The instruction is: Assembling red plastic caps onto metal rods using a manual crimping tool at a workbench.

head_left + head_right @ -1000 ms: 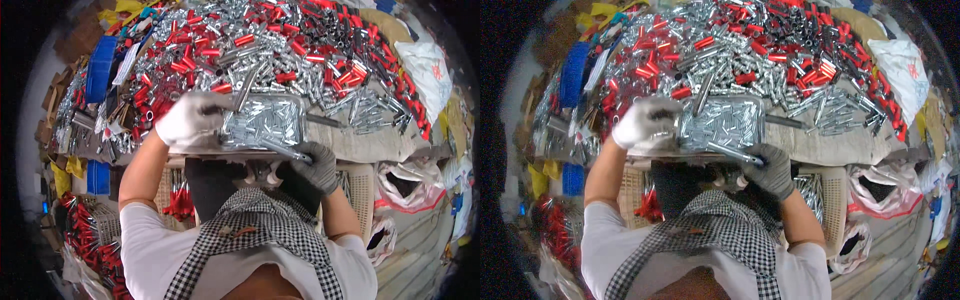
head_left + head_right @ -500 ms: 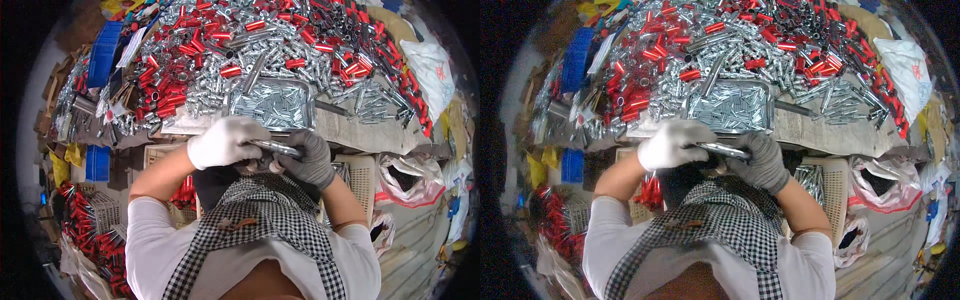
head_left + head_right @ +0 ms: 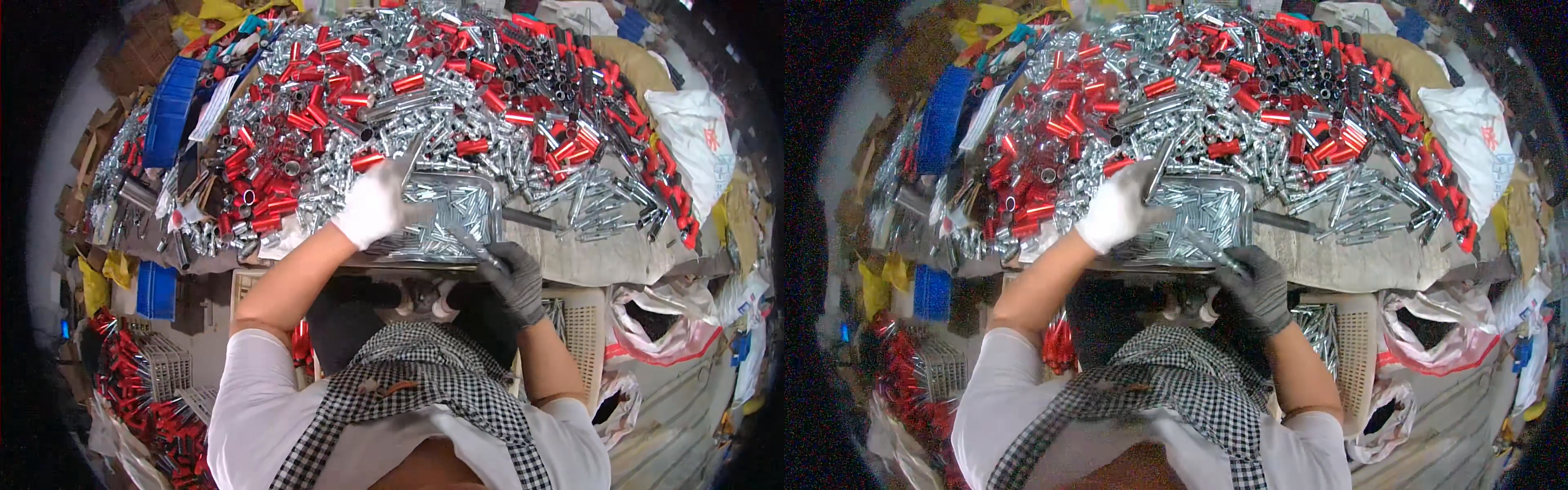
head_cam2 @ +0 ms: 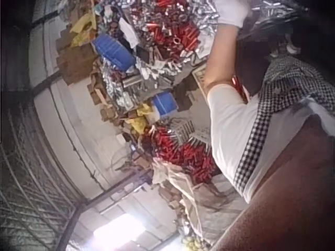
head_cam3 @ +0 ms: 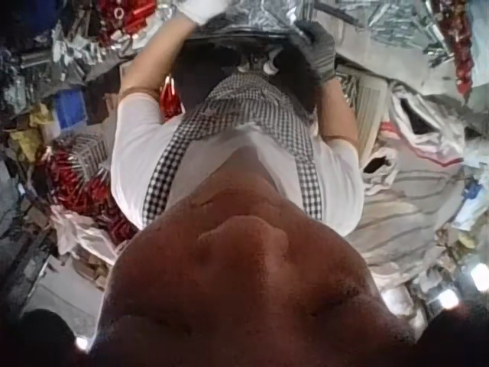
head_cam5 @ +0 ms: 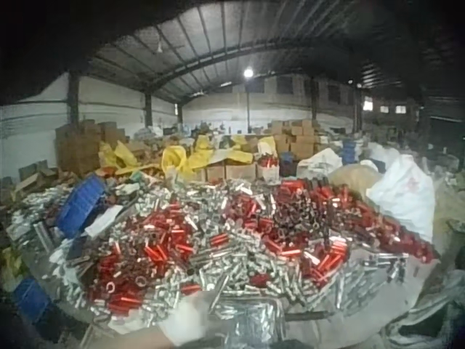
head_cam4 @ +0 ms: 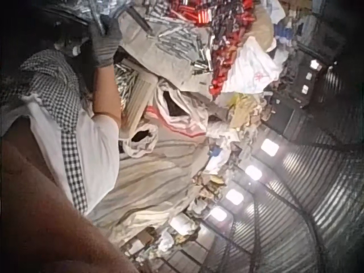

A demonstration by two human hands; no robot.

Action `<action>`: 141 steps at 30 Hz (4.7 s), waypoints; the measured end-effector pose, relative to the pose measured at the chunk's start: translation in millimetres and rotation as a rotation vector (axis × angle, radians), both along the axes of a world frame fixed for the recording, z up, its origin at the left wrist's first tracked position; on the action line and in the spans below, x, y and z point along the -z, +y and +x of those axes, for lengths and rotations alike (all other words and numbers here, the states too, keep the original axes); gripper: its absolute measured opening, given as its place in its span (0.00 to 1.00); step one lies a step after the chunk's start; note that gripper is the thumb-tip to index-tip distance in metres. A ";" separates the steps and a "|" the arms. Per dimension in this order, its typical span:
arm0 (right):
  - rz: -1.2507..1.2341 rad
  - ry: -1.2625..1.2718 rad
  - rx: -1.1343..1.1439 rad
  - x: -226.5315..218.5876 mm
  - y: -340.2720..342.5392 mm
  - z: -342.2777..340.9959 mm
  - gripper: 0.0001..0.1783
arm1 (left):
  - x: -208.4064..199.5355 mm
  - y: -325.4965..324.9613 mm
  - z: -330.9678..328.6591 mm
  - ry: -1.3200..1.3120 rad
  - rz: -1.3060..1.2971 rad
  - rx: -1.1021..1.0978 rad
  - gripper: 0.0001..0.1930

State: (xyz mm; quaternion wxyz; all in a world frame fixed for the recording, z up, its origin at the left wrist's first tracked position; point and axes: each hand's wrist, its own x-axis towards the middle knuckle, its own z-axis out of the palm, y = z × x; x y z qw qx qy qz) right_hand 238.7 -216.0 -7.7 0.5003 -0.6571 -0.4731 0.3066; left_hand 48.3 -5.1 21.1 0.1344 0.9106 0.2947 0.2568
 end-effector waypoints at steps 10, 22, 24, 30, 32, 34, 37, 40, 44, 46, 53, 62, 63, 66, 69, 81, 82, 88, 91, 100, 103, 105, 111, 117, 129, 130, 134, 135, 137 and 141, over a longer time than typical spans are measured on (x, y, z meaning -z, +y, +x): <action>0.062 0.073 0.040 4.3 -14.4 -2.6 0.21 | -3.5 41.8 23.9 -0.165 -0.296 -0.240 0.23; 0.089 -0.169 0.054 14.3 -20.1 -43.9 0.16 | -6.3 -56.0 -56.5 -0.505 -0.075 0.056 0.22; 0.090 -0.150 0.032 14.5 -20.3 -46.9 0.17 | -1.8 -70.4 -57.2 -0.472 0.025 -0.010 0.17; 0.127 -0.045 -0.046 13.8 -19.6 -52.3 0.17 | 29.5 -90.1 -61.9 -0.555 0.024 -0.029 0.14; 0.104 0.015 -0.083 14.5 -22.1 -51.7 0.18 | 14.8 -99.4 -68.7 -0.410 -0.139 0.093 0.10; 0.083 0.074 -0.134 14.5 -25.2 -51.3 0.19 | -12.2 -104.1 -67.9 -0.768 -1.340 0.120 0.07; -0.052 0.110 -0.250 14.3 -30.4 -42.5 0.20 | -32.0 -77.4 -84.0 -0.122 -1.265 0.200 0.12; 0.038 -0.007 -0.298 14.0 -24.6 -53.0 0.38 | -25.7 -68.4 -78.2 0.026 -0.776 0.450 0.14; -0.077 -0.054 -0.269 6.7 -5.9 -62.7 0.42 | 1.7 -94.2 -53.5 -0.217 -1.004 0.270 0.07; -0.136 0.035 -0.333 6.8 -1.4 -51.3 0.38 | 8.9 -91.4 -43.0 -0.212 -1.051 0.253 0.08; -0.213 0.099 -0.198 15.1 -3.2 -23.3 0.20 | -4.6 -18.1 2.5 0.167 -0.235 0.097 0.15; -0.179 -0.176 -0.150 12.2 -4.8 -12.2 0.23 | 23.3 20.7 29.3 0.497 -0.046 0.012 0.15; -0.181 -0.176 -0.150 11.6 -7.2 -13.0 0.23 | 26.0 22.2 23.3 0.412 -0.003 0.035 0.14; -0.156 -0.219 -0.154 10.8 -7.9 -14.2 0.23 | -0.4 -12.3 3.2 -0.196 -0.095 0.167 0.10; -0.161 -0.040 -0.224 11.0 -6.9 -18.8 0.21 | -27.2 -66.7 -24.9 -0.249 -0.468 0.275 0.04; 0.011 -0.324 -0.312 -17.8 -11.7 -64.8 0.27 | -12.2 -118.2 -41.0 -0.343 -0.684 0.078 0.08; 0.013 -0.408 -0.312 -18.5 -13.7 -65.8 0.25 | -13.6 -121.9 -42.8 -0.392 -0.739 0.100 0.07; 0.052 -0.443 -0.321 -27.4 -18.6 -70.1 0.23 | -14.5 -109.9 -53.9 -0.468 -0.501 0.463 0.01; 0.112 -0.498 -0.281 -20.5 -18.4 -68.8 0.23 | -11.1 -105.1 -54.1 -0.486 -0.296 0.513 0.01; 0.260 -0.797 -0.270 -9.9 -25.0 -64.6 0.27 | -31.5 -120.7 -63.1 0.139 -0.152 0.425 0.13; 0.404 -0.819 -0.349 -4.0 -26.9 -66.5 0.30 | -38.1 -97.0 -57.3 0.285 -0.816 0.397 0.20; 0.427 -0.883 -0.300 -7.7 -25.7 -66.9 0.31 | -29.5 -94.2 -58.4 0.211 -0.710 0.496 0.19; 0.376 -0.891 -0.316 -2.1 -28.5 -60.1 0.32 | -18.9 -103.0 -57.7 0.094 -0.594 0.512 0.16; 0.158 -0.767 -0.376 -16.3 -17.5 -34.7 0.26 | -31.0 -83.0 -53.3 0.104 -0.601 0.393 0.13; -0.065 -1.573 -0.457 -205.3 -43.7 -56.5 0.25 | -15.3 43.7 -23.6 0.120 0.001 -0.169 0.14; -0.022 -1.553 -0.525 -195.8 -36.1 -59.4 0.25 | 5.5 50.5 -49.0 0.168 0.186 -0.204 0.13; -0.126 -1.495 -0.500 -196.4 -91.5 -54.8 0.25 | 15.9 68.4 4.9 0.379 0.525 -0.173 0.06; -0.147 -1.476 -0.504 -193.7 -99.0 -57.4 0.24 | 16.3 74.0 8.5 0.440 0.541 -0.199 0.06; -0.202 -1.459 -0.517 -193.4 -118.8 -59.6 0.24 | 14.9 74.8 11.7 0.523 0.521 -0.252 0.07; -0.251 -1.460 -0.517 -192.3 -135.0 -63.3 0.24 | 12.1 94.6 -6.6 0.725 0.304 -0.346 0.11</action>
